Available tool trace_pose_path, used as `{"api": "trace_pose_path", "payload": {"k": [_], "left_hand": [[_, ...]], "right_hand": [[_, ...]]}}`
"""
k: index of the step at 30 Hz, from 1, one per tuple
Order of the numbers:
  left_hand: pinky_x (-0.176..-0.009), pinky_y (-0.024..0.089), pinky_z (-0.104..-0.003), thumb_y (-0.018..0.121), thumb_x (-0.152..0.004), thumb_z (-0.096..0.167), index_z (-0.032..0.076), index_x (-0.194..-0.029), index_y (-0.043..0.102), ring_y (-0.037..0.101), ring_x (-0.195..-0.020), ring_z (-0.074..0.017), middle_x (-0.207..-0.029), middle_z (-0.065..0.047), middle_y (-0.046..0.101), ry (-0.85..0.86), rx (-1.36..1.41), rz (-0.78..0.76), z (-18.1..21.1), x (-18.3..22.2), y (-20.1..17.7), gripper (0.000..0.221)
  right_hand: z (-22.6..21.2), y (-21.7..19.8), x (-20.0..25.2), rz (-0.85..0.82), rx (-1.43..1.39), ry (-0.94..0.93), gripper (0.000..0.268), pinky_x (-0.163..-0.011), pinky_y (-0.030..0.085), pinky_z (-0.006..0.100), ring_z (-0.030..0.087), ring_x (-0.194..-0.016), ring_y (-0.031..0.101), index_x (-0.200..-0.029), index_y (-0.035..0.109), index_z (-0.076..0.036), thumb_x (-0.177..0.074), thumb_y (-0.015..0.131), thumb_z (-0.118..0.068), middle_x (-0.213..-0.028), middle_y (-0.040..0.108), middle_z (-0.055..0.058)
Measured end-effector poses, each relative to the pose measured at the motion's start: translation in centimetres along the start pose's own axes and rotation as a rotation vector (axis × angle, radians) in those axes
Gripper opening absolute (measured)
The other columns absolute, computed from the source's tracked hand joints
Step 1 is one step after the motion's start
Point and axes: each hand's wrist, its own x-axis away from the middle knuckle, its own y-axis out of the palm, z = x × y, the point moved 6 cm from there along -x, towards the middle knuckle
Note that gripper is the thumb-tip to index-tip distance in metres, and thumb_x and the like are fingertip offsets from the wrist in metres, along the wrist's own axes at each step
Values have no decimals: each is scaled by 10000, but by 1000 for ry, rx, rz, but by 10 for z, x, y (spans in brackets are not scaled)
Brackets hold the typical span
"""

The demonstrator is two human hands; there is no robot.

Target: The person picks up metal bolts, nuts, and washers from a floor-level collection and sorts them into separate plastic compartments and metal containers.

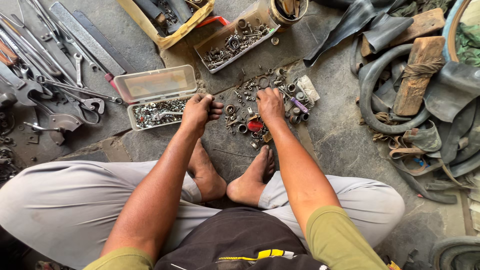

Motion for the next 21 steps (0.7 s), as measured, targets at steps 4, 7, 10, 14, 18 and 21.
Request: {"api": "trace_pose_path", "payload": {"k": [4, 7, 10, 14, 18, 21], "left_hand": [[-594, 552, -317, 518, -1083, 321, 38, -1050, 567, 677, -674, -188, -863, -116, 728, -9, -16, 53, 14, 10, -2, 290], [-607, 558, -324, 492, -1085, 277, 35, -1044, 555, 686, -701, -199, -888, -127, 725, -27, 28, 51, 11, 12, -4, 254], [-682, 615, -345, 471, -1043, 149, 15, -1125, 573, 722, -772, -220, -957, -146, 735, -22, 106, -13, 11, 11, -2, 187], [-791, 639, -379, 404, -1017, 81, -33, -1257, 583, 733, -849, -254, -1033, -178, 731, -47, 254, -97, 15, 17, 7, 320], [-882, 638, -403, 340, -961, 35, -73, -1286, 563, 731, -949, -296, -1113, -223, 708, -79, 401, -191, 30, 26, 18, 409], [-915, 633, -376, 345, -857, -76, -75, -1293, 564, 729, -1055, -293, -1193, -213, 692, -63, 351, -170, 33, 27, 18, 488]], "right_hand": [[7, -25, 4, 229, -246, 96, 130, -813, 541, 419, 285, -928, 650, -954, 684, -107, -884, 786, -146, -971, 698, 103], [33, -16, 6, 311, -656, 217, 109, -683, 556, 382, 224, -746, 669, -940, 644, -63, -880, 735, -68, -855, 700, 76], [50, 2, 7, 267, -1246, 367, 118, -590, 546, 334, 177, -670, 641, -948, 644, -48, -839, 621, -9, -819, 688, 65], [45, 14, 18, 55, -1745, 662, 200, -572, 576, 345, 181, -640, 637, -915, 652, -18, -832, 470, -8, -785, 668, 87], [25, 4, 25, -96, -1563, 569, 177, -565, 495, 385, 204, -673, 591, -986, 690, -15, -907, 543, -71, -796, 636, 96], [-9, -21, 29, -99, -682, 88, 166, -804, 581, 381, 191, -873, 713, -1024, 752, -106, -914, 650, -177, -952, 739, 61]]}}
